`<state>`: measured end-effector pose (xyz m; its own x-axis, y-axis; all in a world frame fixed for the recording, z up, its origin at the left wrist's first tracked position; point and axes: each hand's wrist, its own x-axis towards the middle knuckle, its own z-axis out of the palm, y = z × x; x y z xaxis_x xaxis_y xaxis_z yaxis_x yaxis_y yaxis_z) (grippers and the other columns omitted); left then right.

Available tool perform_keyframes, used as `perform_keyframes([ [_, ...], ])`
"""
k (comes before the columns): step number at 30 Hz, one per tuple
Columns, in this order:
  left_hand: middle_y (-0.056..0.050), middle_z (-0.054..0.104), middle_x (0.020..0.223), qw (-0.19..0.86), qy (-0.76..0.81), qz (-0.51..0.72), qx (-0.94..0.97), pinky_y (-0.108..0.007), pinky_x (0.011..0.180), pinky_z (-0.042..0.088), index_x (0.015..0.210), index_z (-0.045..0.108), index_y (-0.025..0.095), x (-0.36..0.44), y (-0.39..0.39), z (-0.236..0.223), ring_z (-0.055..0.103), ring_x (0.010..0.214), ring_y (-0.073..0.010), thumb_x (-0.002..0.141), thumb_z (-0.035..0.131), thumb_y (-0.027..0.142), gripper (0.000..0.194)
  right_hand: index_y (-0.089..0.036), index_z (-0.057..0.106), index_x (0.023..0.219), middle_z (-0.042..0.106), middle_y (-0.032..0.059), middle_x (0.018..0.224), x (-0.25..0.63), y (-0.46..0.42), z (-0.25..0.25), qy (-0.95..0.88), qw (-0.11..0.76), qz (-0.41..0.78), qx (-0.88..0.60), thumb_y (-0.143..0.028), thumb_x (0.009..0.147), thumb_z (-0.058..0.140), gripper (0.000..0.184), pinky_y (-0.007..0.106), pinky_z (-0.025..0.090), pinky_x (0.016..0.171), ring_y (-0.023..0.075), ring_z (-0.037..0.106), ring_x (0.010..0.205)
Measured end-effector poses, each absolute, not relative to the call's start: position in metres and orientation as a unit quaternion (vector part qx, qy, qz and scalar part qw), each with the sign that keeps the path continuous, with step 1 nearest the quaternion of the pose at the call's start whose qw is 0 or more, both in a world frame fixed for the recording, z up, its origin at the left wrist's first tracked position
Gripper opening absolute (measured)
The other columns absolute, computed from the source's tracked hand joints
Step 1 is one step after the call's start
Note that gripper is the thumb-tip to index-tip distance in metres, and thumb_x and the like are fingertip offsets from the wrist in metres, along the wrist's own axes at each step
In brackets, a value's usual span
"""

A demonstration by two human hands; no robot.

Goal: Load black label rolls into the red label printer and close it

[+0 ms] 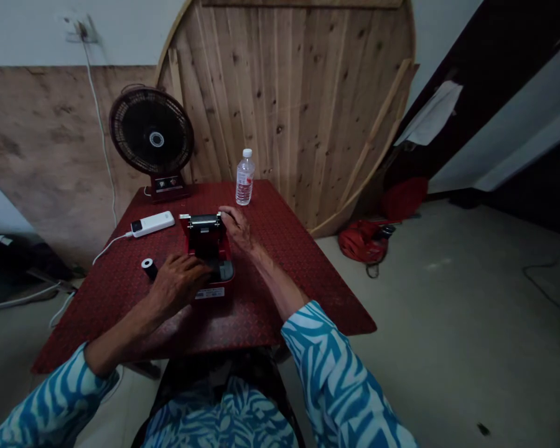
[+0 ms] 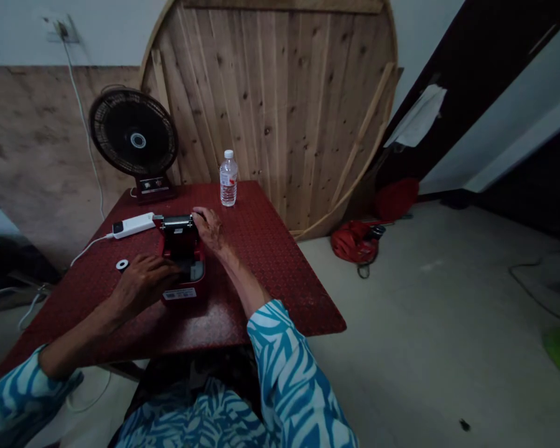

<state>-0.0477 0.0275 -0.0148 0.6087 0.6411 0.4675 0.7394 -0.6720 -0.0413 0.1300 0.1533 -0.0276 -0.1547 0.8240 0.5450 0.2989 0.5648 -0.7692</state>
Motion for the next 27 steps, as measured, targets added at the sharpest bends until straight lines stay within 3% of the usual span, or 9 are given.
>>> perform_keyframes([
  [7,-0.005,0.071,0.091,0.140,-0.388,-0.208,-0.887,-0.037,0.079,0.040,0.094,0.068,0.021,-0.050,0.018,-0.021,0.060,0.080,-0.0188,0.091,0.050,0.022,0.019,-0.020,0.061,0.091,0.065,0.0060,0.093,0.140,0.119,-0.032,-0.738,0.531,0.202,-0.363,-0.033,0.091,0.041,0.024,0.032,0.046,0.086,0.0176,0.060,0.093],
  [12,-0.005,0.072,0.099,0.110,-0.378,-0.231,-0.890,-0.041,0.092,0.039,0.099,0.068,0.021,-0.052,0.007,-0.022,0.062,0.090,-0.0200,0.090,0.052,0.028,0.019,-0.018,0.063,0.090,0.065,0.0096,0.097,0.149,0.083,-0.055,-0.775,0.515,0.142,-0.337,-0.031,0.095,0.038,0.029,0.037,0.044,0.090,0.0196,0.058,0.097],
  [16,-0.007,0.069,0.108,0.063,-0.404,-0.257,-0.876,-0.038,0.089,0.042,0.107,0.065,0.021,-0.066,0.012,-0.020,0.060,0.098,-0.0201,0.093,0.046,0.026,0.025,-0.020,0.064,0.098,0.063,0.0094,0.107,0.153,0.065,-0.074,-0.785,0.498,0.118,-0.349,-0.034,0.096,0.035,0.033,0.039,0.042,0.093,0.0202,0.056,0.104],
  [21,-0.013,0.064,0.118,0.102,-0.510,-0.229,-0.823,-0.044,0.085,0.042,0.116,0.062,0.017,-0.080,0.023,-0.019,0.058,0.100,-0.0274,0.092,0.041,0.029,0.034,-0.023,0.064,0.100,0.062,0.0090,0.109,0.152,0.064,-0.077,-0.775,0.503,0.143,-0.357,-0.033,0.095,0.034,0.033,0.042,0.042,0.093,0.0218,0.055,0.105],
  [27,-0.010,0.066,0.119,0.103,-0.505,-0.204,-0.832,-0.050,0.098,0.033,0.115,0.064,0.021,-0.081,0.021,-0.026,0.054,0.114,-0.0287,0.091,0.044,0.026,0.032,-0.023,0.064,0.102,0.063,0.0082,0.112,0.156,0.063,-0.079,-0.783,0.480,0.147,-0.368,-0.031,0.095,0.035,0.031,0.042,0.038,0.094,0.0218,0.055,0.107],
])
